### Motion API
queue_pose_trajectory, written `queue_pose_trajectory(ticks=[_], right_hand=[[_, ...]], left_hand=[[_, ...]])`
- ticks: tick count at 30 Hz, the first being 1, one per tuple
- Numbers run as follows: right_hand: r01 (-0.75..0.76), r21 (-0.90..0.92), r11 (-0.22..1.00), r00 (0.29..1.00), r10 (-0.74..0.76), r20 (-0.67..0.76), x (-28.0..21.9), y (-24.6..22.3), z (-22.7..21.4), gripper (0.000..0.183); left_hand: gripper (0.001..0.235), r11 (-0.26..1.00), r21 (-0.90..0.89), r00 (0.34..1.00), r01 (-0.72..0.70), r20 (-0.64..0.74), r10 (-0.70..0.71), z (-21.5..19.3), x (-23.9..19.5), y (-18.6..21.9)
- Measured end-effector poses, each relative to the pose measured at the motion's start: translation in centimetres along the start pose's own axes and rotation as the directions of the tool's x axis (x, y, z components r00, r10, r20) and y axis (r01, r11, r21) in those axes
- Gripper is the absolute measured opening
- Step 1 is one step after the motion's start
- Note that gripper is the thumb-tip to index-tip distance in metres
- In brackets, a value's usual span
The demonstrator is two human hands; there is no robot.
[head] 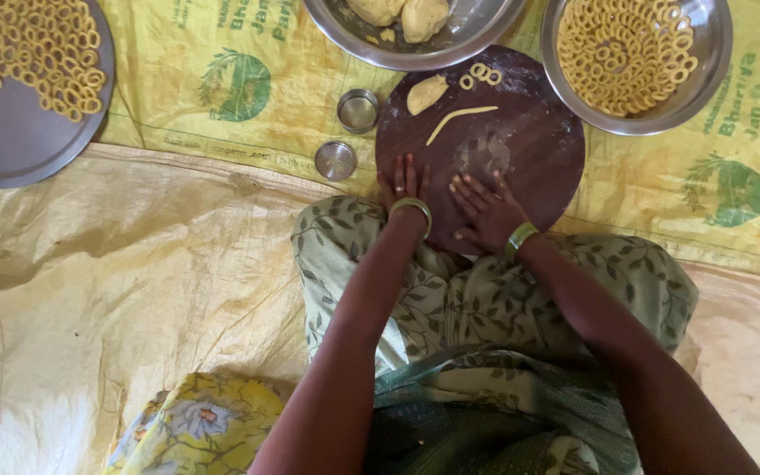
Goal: The person rolls small pieces of dough into thin strips on a wooden board, then joins the ends to form rings. The rings are placed into a metal bowl. The person repeats this process continuously.
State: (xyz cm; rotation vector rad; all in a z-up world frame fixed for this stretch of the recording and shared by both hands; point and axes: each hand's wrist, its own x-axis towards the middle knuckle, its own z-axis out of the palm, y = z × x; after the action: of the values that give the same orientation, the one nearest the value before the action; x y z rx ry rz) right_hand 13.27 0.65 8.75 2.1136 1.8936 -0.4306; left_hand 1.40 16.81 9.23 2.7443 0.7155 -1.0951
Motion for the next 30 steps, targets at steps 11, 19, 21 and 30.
queue_pose_trajectory(ticks=[11,19,21,30], right_hand=[[-0.245,0.171,0.954,0.934,0.28,-0.223,6.7,11.1,-0.8,0.083],[-0.197,0.175,0.965,0.942,0.236,-0.24,5.2,10.5,-1.0,0.083],[-0.156,0.183,0.971,0.951,0.198,-0.238,4.8,7.7,-0.2,0.086],[-0.149,0.169,0.974,0.956,0.186,-0.227,1.8,-0.2,1.9,0.089]], left_hand=[[0.123,0.988,-0.148,1.0,0.03,-0.003,-0.03,-0.2,2.3,0.0],[0.141,0.993,-0.116,0.993,0.026,-0.108,-0.039,1.6,3.7,0.2],[0.15,0.992,-0.13,0.999,0.006,0.037,-0.001,0.8,2.8,-0.3],[0.156,0.989,-0.148,1.0,-0.009,-0.003,0.009,-0.2,1.6,-0.8]])
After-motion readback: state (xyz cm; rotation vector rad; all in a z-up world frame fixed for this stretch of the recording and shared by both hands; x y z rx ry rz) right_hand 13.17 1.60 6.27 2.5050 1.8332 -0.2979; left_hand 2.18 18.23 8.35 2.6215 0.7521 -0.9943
